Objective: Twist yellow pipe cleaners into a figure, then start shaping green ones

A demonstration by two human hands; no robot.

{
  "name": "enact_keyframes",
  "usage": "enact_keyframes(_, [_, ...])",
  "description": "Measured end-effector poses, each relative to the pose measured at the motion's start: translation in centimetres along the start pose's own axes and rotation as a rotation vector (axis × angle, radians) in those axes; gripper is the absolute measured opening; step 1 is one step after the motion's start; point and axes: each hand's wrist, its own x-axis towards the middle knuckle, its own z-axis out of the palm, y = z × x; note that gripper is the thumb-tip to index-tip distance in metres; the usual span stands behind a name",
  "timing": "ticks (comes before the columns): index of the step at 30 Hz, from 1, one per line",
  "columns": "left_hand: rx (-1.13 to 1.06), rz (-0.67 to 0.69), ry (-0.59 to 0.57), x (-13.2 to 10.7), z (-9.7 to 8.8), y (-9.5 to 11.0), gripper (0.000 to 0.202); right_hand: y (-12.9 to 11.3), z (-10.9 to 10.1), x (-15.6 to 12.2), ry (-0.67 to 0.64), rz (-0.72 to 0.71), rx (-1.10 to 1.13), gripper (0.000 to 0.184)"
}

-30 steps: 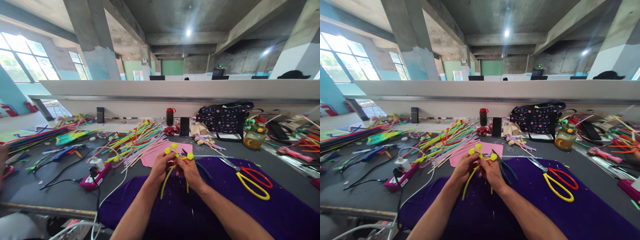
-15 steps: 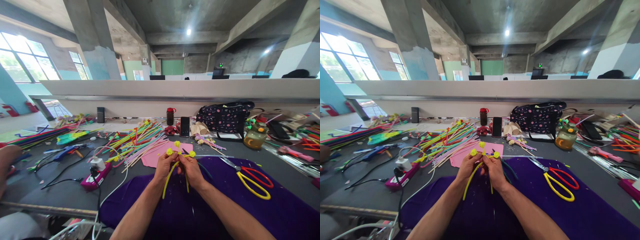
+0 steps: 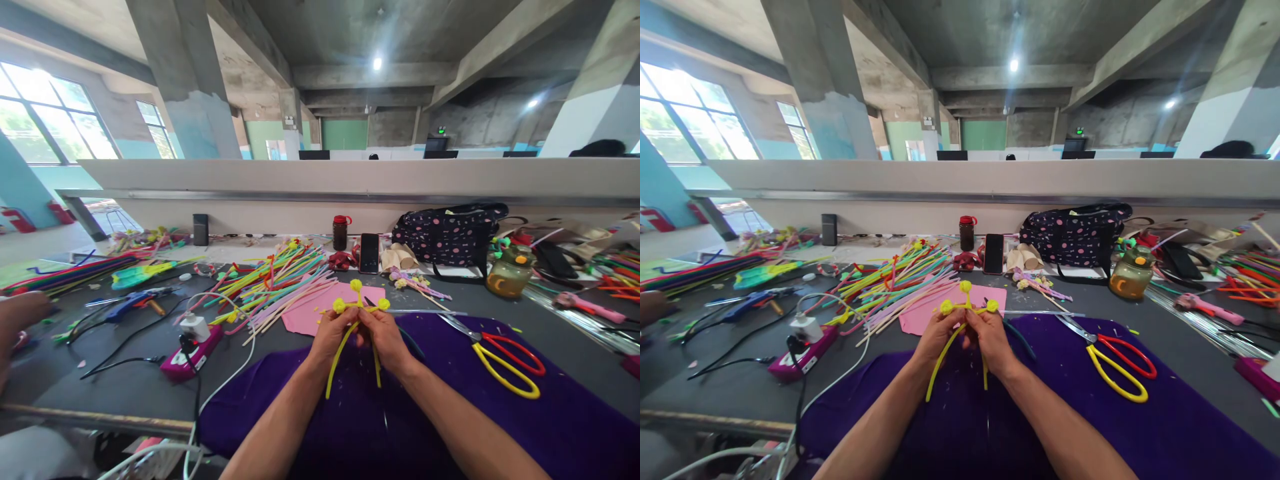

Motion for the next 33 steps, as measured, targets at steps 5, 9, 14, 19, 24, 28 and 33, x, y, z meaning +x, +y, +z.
enact_keyframes(5, [-0.064,-0.114,0.001,-0.1,-0.2,0.5,0.025,-0.1,0.0,-0.1,-0.113,0.048,-0.049,0.040])
enact_keyframes(9, [-0.066,-0.109,-0.006,0.1,-0.5,0.6,0.023,-0.2,-0.1,-0.1,-0.123,0.027,-0.087,0.039])
enact_keyframes(14, [-0.068,-0.081,-0.045,0.0,-0.4,0.2,0.028,-0.1,-0.2,0.0,-0.094,-0.001,-0.104,0.037])
enact_keyframes(19, [-0.061,-0.077,-0.009,-0.2,-0.2,0.1,0.030,0.2,-0.6,0.3,-0.117,-0.015,-0.185,0.037])
enact_keyframes(24, [-0.057,-0.120,0.036,-0.1,-0.2,0.2,0.037,0.3,-0.9,0.5,-0.123,0.010,-0.229,0.039])
enact_keyframes(28, [-0.025,-0.120,-0.152,-0.7,0.1,1.0,0.043,-0.9,-1.3,0.4,-0.187,0.092,-0.129,0.038])
enact_keyframes(33, [0.078,-0.070,-0.325,-1.3,-0.9,2.6,0.048,-3.2,-2.9,0.1,-0.407,0.168,-0.001,0.035])
